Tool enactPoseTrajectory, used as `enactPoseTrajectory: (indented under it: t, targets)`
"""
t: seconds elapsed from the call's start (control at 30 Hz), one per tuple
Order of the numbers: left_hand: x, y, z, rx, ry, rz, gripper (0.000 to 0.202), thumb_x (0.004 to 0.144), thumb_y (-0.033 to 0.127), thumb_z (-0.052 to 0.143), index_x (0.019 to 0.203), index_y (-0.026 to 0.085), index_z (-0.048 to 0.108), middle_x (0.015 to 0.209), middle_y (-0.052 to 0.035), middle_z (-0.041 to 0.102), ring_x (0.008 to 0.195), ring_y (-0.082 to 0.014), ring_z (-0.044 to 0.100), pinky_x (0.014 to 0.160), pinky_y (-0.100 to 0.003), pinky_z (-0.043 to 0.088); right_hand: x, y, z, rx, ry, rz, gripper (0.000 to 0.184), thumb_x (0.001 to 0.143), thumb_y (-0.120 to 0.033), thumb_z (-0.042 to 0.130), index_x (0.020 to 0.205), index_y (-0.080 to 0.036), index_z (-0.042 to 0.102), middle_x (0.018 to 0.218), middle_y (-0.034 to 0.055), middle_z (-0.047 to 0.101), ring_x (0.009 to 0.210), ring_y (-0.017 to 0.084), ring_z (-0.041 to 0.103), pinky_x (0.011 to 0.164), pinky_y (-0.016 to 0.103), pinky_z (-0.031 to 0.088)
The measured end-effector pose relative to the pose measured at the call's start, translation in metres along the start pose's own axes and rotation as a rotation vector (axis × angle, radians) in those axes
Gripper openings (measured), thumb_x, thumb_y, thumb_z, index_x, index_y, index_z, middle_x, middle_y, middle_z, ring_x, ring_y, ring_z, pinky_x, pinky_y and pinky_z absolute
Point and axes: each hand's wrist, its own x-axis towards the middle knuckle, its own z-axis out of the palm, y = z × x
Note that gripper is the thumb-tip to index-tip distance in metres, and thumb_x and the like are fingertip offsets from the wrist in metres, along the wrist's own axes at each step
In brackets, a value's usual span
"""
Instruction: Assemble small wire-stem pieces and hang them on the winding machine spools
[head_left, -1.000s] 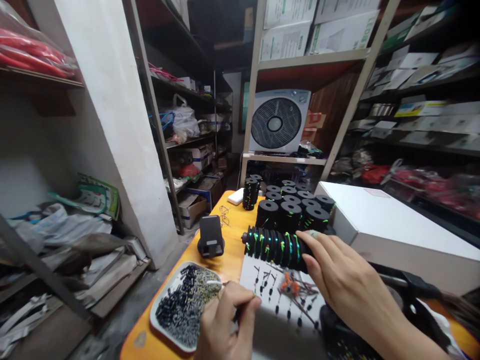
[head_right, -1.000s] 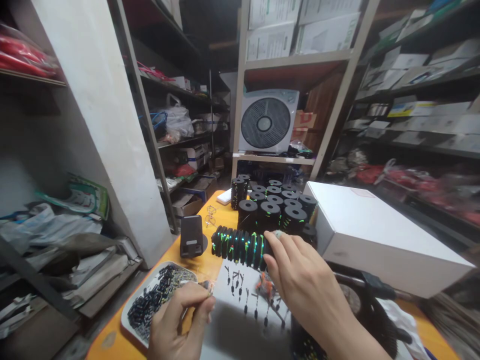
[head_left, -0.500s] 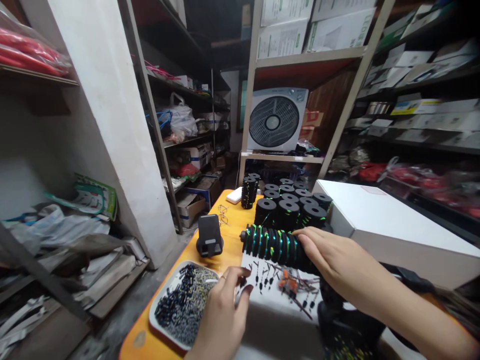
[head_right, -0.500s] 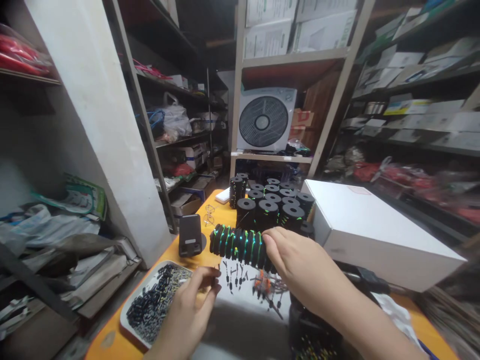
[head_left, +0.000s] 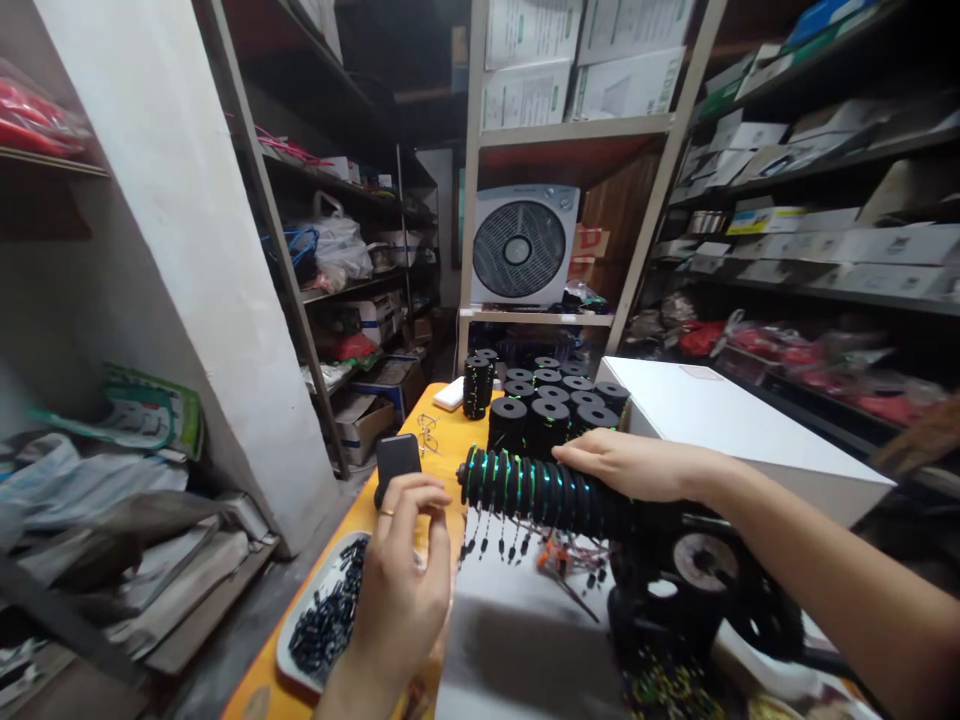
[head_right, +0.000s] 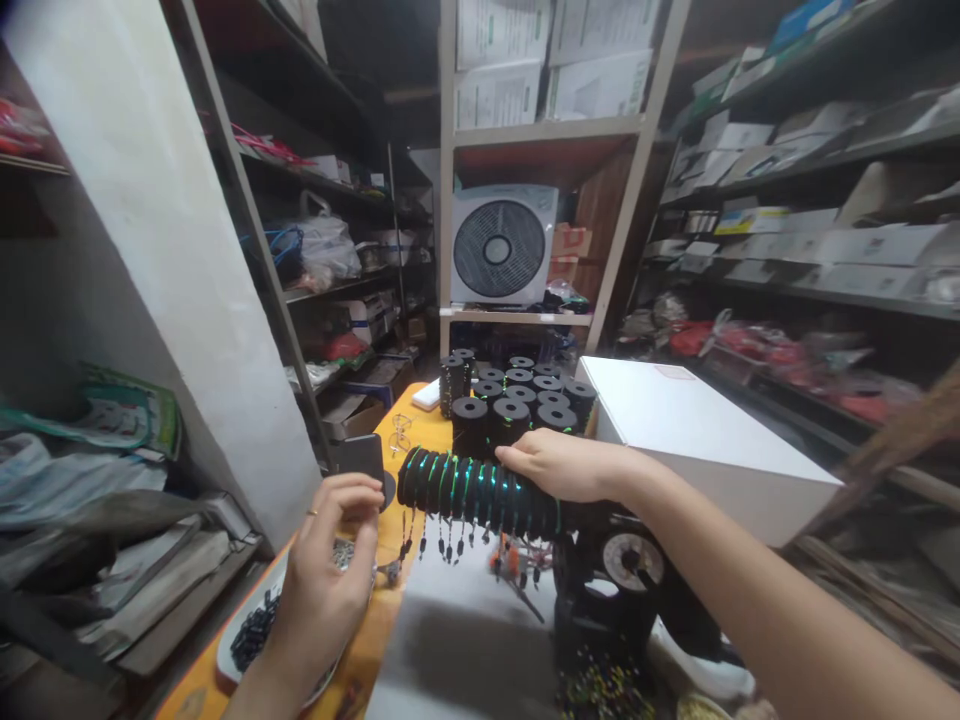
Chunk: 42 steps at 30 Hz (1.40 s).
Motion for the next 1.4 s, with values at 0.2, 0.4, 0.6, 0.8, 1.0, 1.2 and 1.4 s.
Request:
enactPoseTrajectory:
  t: [0.2,0.4,0.6,0.8,1.0,1.2,1.4]
  targets:
    - [0.052,0.018,-0.002,-0.163,-0.285,0.143,0.029,0.095,0.009,0.038,0.108,0.023,0.060,0.122,-0.0044,0.064,0.120,-0.0163,0.054,0.106,-0.033,0.039,0.014,0.003,-0.009,0.023,-0.133,-0.044,0.056,0.088,-0.066,0.039,0.062,-0.019,0.054,0.057,-0.0023,0.049,0.054,0.014,0.042,0.055,0.027,0.041]
    - [0.074,0.016,0.006,-0.305,-0.519,0.088,0.030,0.098,0.015,0.036,0.099,0.019,0.066,0.113,-0.0055,0.071,0.109,-0.0166,0.064,0.099,-0.032,0.046,0.010,-0.010,-0.015,-0.108,0.073,-0.164,0.032,0.092,-0.041,0.049,0.080,-0.018,0.069,0.072,0.0013,0.067,0.062,0.015,0.057,0.062,0.026,0.046]
    - [0.080,0.014,0.000,-0.365,-0.596,-0.009,0.030,0.098,0.020,0.038,0.107,0.020,0.066,0.114,-0.0050,0.070,0.110,-0.0194,0.062,0.101,-0.035,0.044,-0.026,-0.048,0.014,-0.283,0.526,-0.285,0.019,0.097,-0.021,0.045,0.095,-0.019,0.063,0.093,0.0056,0.062,0.084,0.017,0.059,0.075,0.029,0.046]
    - [0.093,0.009,0.001,-0.399,-0.670,-0.047,0.029,0.097,0.025,0.040,0.106,0.020,0.067,0.111,-0.0040,0.070,0.111,-0.0206,0.061,0.100,-0.034,0.043,-0.042,-0.067,0.053,-0.503,0.642,-0.350,0.012,0.092,-0.014,0.052,0.088,-0.015,0.063,0.083,0.0073,0.057,0.078,0.023,0.054,0.067,0.036,0.046]
    - [0.101,0.003,0.004,-0.412,-0.712,-0.028,0.027,0.097,0.026,0.040,0.103,0.020,0.066,0.108,-0.0043,0.069,0.109,-0.0203,0.060,0.101,-0.034,0.042,-0.034,-0.071,0.057,-0.635,0.720,-0.340,0.021,0.089,-0.005,0.044,0.075,-0.015,0.058,0.073,0.0066,0.053,0.069,0.023,0.050,0.058,0.036,0.042]
    - [0.103,0.003,0.001,-0.413,-0.732,-0.027,0.028,0.097,0.027,0.039,0.103,0.020,0.066,0.109,-0.0042,0.068,0.110,-0.0202,0.060,0.101,-0.033,0.042,-0.038,-0.076,0.049,-0.510,0.700,-0.396,0.016,0.087,-0.008,0.045,0.075,-0.018,0.050,0.074,0.0023,0.049,0.065,0.016,0.048,0.057,0.029,0.043]
    - [0.103,0.002,0.002,-0.416,-0.735,-0.041,0.026,0.097,0.026,0.040,0.104,0.021,0.065,0.110,-0.0034,0.068,0.112,-0.0200,0.059,0.102,-0.033,0.041,-0.032,-0.073,0.061,-0.583,0.712,-0.451,0.013,0.093,-0.010,0.046,0.086,-0.014,0.057,0.082,0.0070,0.054,0.074,0.020,0.049,0.063,0.034,0.044]
